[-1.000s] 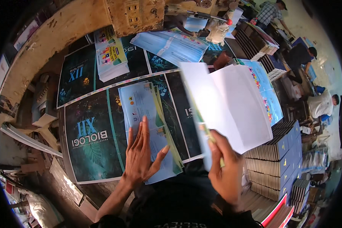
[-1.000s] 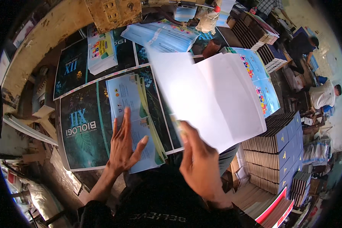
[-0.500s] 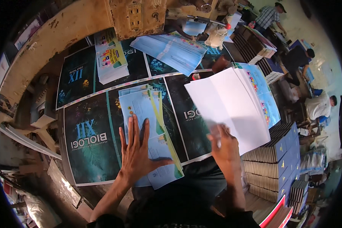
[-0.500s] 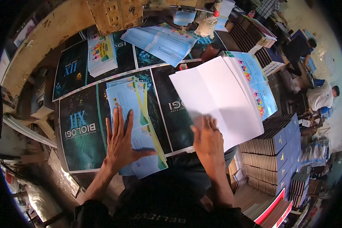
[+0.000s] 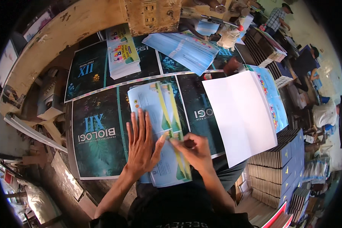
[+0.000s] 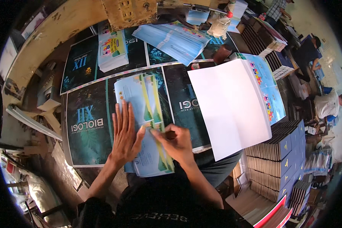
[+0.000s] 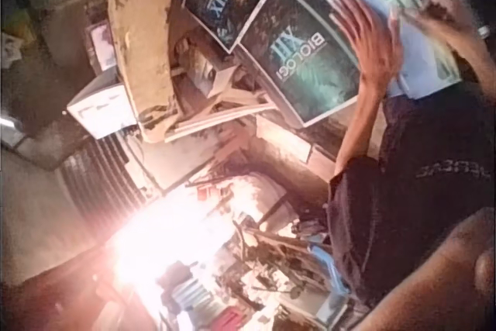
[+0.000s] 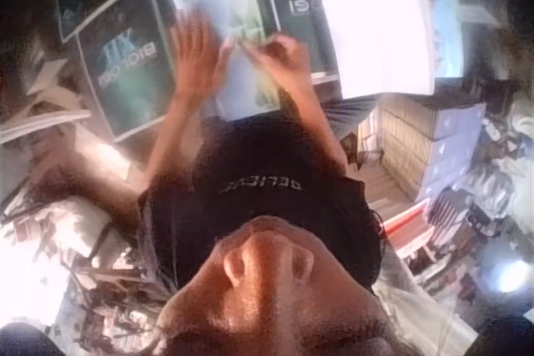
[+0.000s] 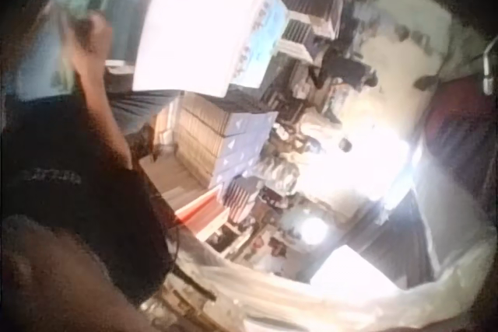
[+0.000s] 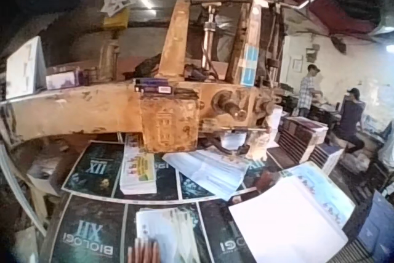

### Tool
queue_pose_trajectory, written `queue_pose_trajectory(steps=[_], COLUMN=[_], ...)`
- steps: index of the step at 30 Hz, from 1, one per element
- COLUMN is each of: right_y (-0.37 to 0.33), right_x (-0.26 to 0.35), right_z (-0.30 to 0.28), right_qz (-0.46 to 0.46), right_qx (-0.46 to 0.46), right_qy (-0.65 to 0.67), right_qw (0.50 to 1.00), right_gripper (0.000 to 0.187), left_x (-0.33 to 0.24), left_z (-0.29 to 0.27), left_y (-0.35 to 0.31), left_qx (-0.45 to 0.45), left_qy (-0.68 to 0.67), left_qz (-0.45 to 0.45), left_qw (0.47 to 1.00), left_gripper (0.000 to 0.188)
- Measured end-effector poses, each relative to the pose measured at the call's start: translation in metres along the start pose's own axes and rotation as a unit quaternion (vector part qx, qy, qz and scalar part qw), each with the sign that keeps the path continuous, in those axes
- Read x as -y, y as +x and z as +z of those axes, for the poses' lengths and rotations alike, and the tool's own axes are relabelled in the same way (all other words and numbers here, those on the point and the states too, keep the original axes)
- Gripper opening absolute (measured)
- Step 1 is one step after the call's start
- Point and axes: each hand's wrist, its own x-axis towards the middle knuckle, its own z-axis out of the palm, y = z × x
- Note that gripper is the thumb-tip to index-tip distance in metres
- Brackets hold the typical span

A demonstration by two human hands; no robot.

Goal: The person assembles booklets by inserting printed paper sheets into folded covers by hand and aligning the assembled stack.

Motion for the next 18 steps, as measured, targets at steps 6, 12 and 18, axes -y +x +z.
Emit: queue_pose_trajectory(steps=[6, 12, 18], right_y=[-0.027, -0.006, -0.005], right_x=[0.086, 0.053, 0.021], right_z=[-0.049, -0.032, 0.007], right_qz=[-0.148, -0.155, -0.079], right_qx=[-0.125, -0.109, -0.037], right_qy=[-0.166, -0.051, -0.077], right_qw=[0.967, 0.981, 0.993], right_gripper=[0.021, 0.032, 0.040], left_x=[-0.001, 0.004, -0.012], left_z=[0.004, 0.001, -0.003], left_y=[0.000, 0.004, 0.004], left_qx=[0.037, 0.020, 0.053], left_qy=[0.117, -0.046, 0.070], left_qz=[0.005, 0.027, 0.055], left_qw=[0.992, 0.998, 0.995], left_gripper=[0.082, 0.076, 0.098])
